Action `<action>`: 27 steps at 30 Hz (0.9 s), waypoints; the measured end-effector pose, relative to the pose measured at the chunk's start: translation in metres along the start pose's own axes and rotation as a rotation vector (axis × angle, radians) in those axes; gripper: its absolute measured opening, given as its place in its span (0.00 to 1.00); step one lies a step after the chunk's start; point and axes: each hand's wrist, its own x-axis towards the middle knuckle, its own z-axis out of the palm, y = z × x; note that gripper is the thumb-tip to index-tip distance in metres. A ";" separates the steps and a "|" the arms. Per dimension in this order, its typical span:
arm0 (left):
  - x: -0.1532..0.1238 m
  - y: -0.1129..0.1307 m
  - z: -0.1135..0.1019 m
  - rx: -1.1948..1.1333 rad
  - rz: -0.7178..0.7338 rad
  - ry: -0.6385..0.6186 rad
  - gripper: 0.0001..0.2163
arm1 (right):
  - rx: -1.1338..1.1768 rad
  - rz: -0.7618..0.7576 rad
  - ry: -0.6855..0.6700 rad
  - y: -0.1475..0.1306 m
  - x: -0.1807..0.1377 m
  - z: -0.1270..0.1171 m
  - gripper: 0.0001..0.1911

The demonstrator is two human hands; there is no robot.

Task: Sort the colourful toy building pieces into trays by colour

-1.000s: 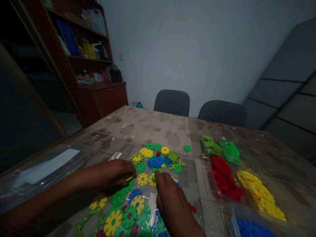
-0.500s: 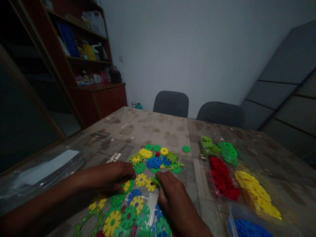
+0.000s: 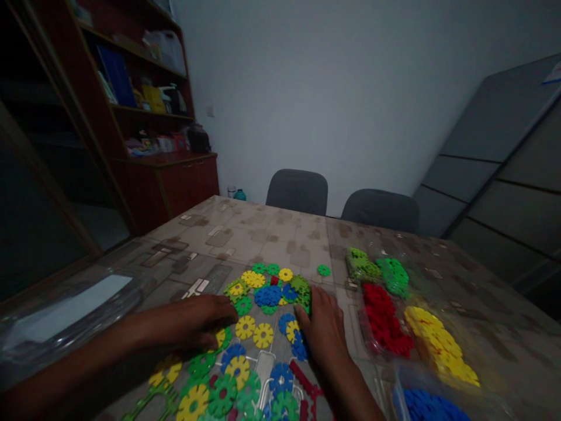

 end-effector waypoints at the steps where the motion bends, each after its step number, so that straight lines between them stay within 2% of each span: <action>1: 0.001 0.000 0.000 0.008 -0.001 -0.002 0.12 | -0.009 0.007 -0.012 -0.002 0.002 0.001 0.24; 7: 0.002 -0.005 0.005 0.008 0.020 0.022 0.11 | -0.075 0.080 -0.043 -0.011 0.007 0.002 0.28; 13: 0.003 -0.008 0.007 -0.005 0.021 0.022 0.11 | -0.080 0.118 -0.068 -0.001 0.007 -0.003 0.28; 18: 0.004 -0.010 0.008 -0.019 0.032 0.025 0.10 | -0.043 0.101 -0.102 0.004 0.009 -0.005 0.21; 23: 0.003 -0.009 0.007 0.002 0.031 0.025 0.09 | -0.017 0.109 -0.103 0.005 0.007 -0.004 0.18; 27: 0.004 -0.008 0.006 0.002 0.028 0.024 0.10 | 0.032 0.097 -0.099 0.009 0.007 -0.005 0.09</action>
